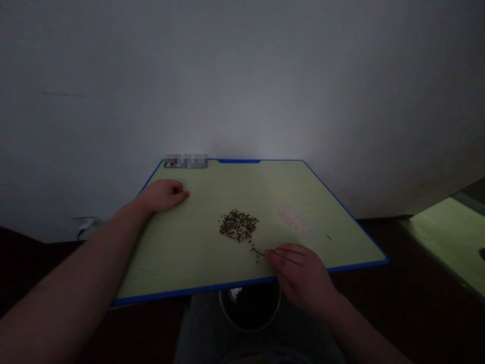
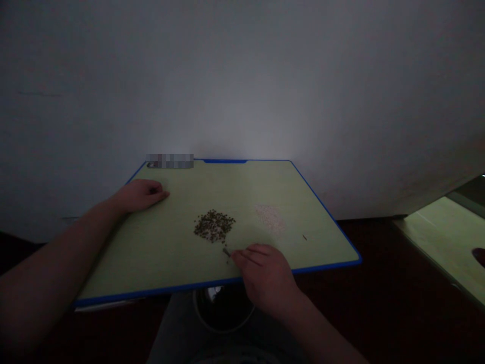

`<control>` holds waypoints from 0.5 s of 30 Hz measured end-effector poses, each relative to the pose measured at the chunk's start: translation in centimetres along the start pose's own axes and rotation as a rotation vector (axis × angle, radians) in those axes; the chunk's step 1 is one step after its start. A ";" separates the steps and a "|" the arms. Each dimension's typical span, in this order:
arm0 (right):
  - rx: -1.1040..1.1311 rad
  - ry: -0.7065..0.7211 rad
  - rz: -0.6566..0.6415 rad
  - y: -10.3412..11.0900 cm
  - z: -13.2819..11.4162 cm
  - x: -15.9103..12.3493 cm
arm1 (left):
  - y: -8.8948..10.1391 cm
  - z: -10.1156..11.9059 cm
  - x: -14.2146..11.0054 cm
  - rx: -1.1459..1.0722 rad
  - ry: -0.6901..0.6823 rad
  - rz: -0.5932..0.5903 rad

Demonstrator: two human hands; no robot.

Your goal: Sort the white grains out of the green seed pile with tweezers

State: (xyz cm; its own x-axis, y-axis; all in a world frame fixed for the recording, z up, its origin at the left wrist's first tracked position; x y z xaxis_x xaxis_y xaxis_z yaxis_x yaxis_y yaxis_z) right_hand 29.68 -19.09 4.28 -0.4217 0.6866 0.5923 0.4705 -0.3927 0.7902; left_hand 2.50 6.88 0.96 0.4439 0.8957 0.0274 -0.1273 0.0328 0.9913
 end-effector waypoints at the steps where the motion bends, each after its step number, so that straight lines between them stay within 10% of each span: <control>1: -0.002 -0.003 0.004 0.1 0.1 -0.1 | 0.0 0.0 0.0 0.002 0.005 -0.003; 15: 0.011 -0.026 0.015 0.2 0.9 0.6 | 0.3 0.4 -0.4 -0.011 0.011 -0.001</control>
State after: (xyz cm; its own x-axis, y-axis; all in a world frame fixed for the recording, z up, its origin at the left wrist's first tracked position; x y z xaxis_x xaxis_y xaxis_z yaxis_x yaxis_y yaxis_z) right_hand 30.20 -18.24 4.60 -0.3938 0.6966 0.5997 0.4854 -0.3965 0.7792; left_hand 2.60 6.34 1.33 0.4346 0.9003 0.0251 -0.1365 0.0383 0.9899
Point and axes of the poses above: each hand's wrist, its own x-axis towards the middle knuckle, its own y-axis out of the back of the hand, z = x × y, the point moved 8 cm from there along x, towards the middle knuckle, and after that the axes turned 5 degrees about -y, right-handed, at the moved point
